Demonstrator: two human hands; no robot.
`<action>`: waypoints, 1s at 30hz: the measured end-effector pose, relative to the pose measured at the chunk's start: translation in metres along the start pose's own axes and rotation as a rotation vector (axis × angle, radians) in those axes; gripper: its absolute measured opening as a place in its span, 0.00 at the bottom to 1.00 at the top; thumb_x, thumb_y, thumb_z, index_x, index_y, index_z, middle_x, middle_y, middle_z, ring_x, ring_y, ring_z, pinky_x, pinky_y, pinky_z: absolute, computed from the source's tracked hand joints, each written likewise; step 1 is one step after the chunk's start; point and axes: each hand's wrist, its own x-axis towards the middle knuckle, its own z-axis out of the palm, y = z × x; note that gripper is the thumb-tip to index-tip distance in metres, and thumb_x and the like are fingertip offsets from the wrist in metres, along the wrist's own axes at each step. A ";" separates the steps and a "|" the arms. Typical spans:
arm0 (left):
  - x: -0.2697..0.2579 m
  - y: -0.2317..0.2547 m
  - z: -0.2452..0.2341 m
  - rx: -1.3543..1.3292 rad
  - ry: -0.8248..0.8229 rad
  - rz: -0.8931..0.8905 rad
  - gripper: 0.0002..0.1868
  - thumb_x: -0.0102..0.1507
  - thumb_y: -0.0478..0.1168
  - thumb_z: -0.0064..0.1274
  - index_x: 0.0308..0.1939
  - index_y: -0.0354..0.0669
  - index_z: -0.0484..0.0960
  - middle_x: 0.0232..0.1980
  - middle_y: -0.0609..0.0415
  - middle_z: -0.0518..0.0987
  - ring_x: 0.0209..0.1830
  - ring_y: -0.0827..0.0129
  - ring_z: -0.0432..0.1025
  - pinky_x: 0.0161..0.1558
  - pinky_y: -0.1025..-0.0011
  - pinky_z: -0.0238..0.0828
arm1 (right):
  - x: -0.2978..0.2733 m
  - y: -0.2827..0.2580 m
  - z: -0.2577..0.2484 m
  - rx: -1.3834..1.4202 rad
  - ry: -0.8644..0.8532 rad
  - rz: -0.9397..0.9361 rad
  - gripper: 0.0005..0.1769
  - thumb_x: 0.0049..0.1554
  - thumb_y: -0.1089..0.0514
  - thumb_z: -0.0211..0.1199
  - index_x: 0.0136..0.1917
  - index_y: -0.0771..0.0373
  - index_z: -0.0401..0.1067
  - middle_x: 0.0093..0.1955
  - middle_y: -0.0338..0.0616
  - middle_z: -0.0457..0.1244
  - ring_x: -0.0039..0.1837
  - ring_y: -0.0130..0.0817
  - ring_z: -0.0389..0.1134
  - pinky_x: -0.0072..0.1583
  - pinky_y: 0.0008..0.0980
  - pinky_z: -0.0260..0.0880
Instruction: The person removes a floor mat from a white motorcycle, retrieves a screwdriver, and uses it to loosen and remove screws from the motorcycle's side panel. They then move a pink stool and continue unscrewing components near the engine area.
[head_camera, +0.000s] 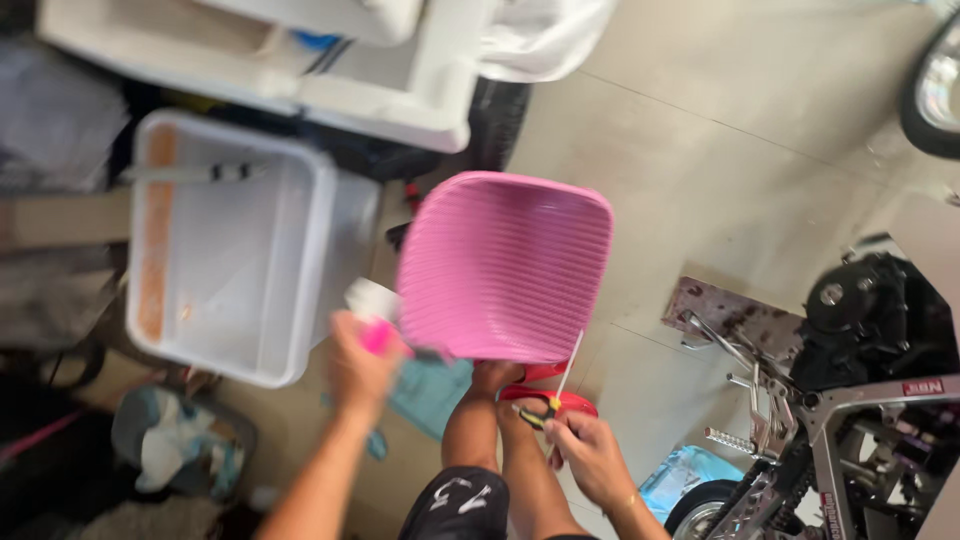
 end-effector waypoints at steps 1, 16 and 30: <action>0.022 -0.023 -0.023 0.049 0.082 -0.008 0.33 0.48 0.49 0.70 0.48 0.40 0.69 0.42 0.40 0.79 0.43 0.42 0.75 0.43 0.48 0.70 | 0.001 -0.008 0.006 0.007 -0.042 0.000 0.16 0.58 0.57 0.62 0.32 0.69 0.70 0.30 0.41 0.64 0.30 0.27 0.66 0.36 0.29 0.67; 0.021 -0.008 -0.014 0.065 0.353 0.348 0.40 0.64 0.44 0.61 0.73 0.28 0.59 0.73 0.30 0.64 0.74 0.37 0.56 0.74 0.47 0.51 | -0.048 -0.005 -0.014 0.040 0.059 -0.016 0.16 0.59 0.55 0.62 0.34 0.69 0.73 0.27 0.41 0.62 0.31 0.30 0.67 0.38 0.30 0.68; -0.260 0.336 0.054 -0.097 -1.061 0.577 0.25 0.66 0.53 0.53 0.23 0.36 0.84 0.23 0.46 0.82 0.23 0.60 0.79 0.33 0.64 0.74 | -0.258 0.044 -0.142 0.502 0.644 -0.100 0.09 0.56 0.59 0.58 0.44 0.67 0.76 0.46 0.47 0.69 0.49 0.35 0.74 0.47 0.39 0.77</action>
